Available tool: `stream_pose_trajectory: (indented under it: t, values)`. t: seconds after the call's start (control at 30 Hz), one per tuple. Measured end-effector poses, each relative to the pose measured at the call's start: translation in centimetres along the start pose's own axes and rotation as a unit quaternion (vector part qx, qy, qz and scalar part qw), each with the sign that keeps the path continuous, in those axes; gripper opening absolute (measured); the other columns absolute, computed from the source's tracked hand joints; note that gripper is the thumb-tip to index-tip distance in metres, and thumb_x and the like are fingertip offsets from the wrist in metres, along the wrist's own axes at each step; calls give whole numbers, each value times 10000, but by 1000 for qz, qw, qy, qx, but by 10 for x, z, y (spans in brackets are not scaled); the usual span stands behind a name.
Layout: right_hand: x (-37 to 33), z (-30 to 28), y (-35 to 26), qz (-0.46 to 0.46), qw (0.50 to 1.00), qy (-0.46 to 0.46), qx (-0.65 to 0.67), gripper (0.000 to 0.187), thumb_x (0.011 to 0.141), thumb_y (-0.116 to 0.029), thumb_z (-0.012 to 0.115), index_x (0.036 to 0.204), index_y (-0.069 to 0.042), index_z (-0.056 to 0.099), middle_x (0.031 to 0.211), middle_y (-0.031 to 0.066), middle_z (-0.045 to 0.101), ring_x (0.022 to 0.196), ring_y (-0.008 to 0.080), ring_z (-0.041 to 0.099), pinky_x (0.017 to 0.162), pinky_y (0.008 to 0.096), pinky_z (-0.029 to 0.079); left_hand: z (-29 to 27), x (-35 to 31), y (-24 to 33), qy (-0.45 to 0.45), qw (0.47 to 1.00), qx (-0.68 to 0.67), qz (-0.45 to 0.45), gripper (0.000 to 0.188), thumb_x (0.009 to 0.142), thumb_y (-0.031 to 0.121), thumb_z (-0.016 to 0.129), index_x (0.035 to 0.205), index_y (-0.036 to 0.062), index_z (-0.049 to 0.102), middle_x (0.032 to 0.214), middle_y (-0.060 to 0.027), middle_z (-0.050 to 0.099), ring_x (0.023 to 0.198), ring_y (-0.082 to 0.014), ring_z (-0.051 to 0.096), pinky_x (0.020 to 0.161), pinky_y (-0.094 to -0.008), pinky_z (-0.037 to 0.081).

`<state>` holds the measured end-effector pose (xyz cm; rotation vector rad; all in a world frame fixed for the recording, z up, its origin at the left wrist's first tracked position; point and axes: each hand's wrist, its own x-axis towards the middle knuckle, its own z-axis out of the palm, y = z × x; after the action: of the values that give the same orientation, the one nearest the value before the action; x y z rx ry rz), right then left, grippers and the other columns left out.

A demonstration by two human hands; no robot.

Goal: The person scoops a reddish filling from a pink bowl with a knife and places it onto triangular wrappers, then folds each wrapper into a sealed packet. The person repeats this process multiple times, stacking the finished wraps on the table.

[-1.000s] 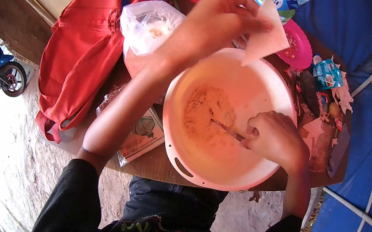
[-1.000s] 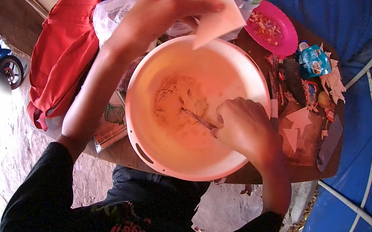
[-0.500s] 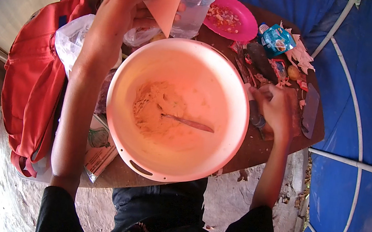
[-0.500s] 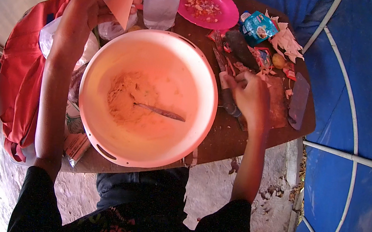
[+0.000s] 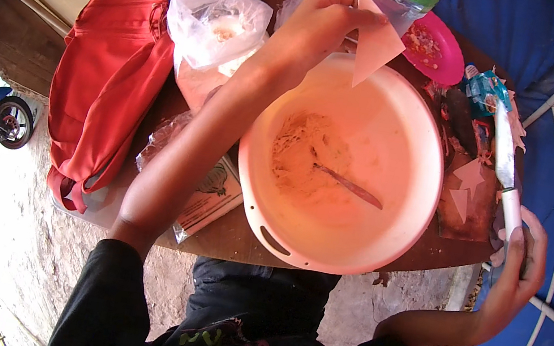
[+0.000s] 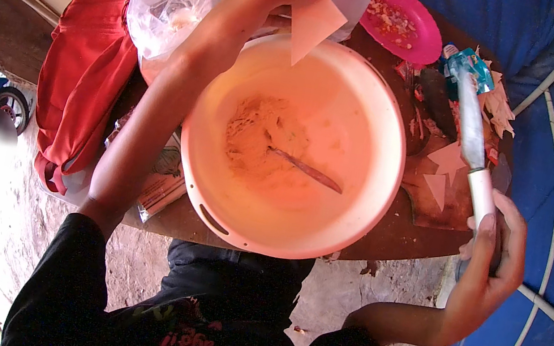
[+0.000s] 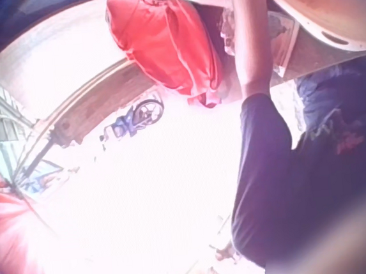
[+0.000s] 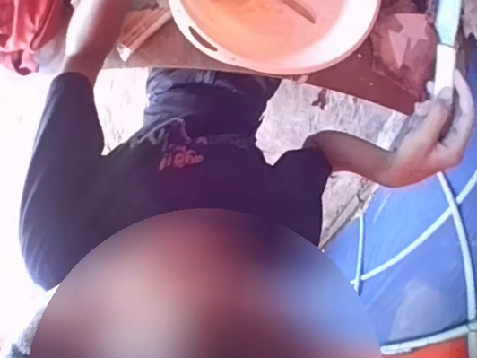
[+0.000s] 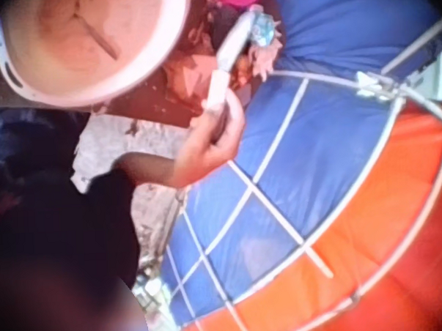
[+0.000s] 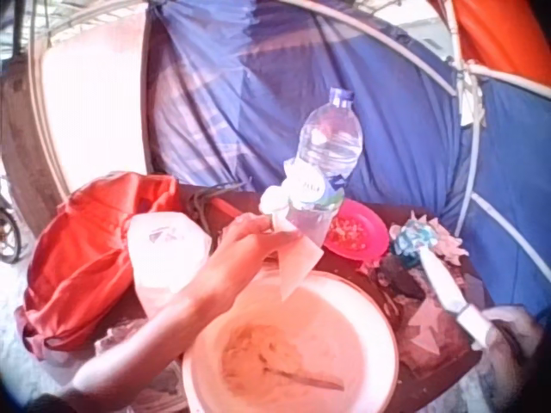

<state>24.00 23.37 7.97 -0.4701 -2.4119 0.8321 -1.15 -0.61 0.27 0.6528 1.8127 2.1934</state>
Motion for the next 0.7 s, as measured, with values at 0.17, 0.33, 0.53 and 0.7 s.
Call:
stream_pose_trajectory:
  t: [0.17,0.33,0.53,0.7]
  values:
    - [9,50,-35,-95,939,-324,64,222,872,-55,666,1087,-2,643,912,53,667,794,89,596,675,248,459,-2,8,-9,16,1000,-16,-16,229,871,201,644,996,13,682,964,-65,675,883,-141,632,807,-278,487]
    - [17,92,-34,-100,921,-371,65,257,849,-35,683,1096,30,661,940,82,689,830,80,602,740,231,466,-2,-2,-12,-28,997,-65,18,237,861,212,653,972,5,682,960,-71,676,906,-146,633,839,-288,489]
    - [26,97,-36,-110,924,-362,54,230,871,-50,673,1079,47,690,881,80,720,726,56,603,634,213,463,-4,-3,-9,-71,997,-27,-30,291,908,212,549,1086,29,689,1065,-33,641,1090,-164,607,967,-302,462]
    - [28,98,-42,-59,910,-407,48,229,902,-64,641,1098,41,695,889,72,720,693,54,592,528,209,456,-4,-3,-12,-54,998,-11,-9,261,904,207,553,1044,29,684,1071,-37,645,1086,-158,607,963,-302,466]
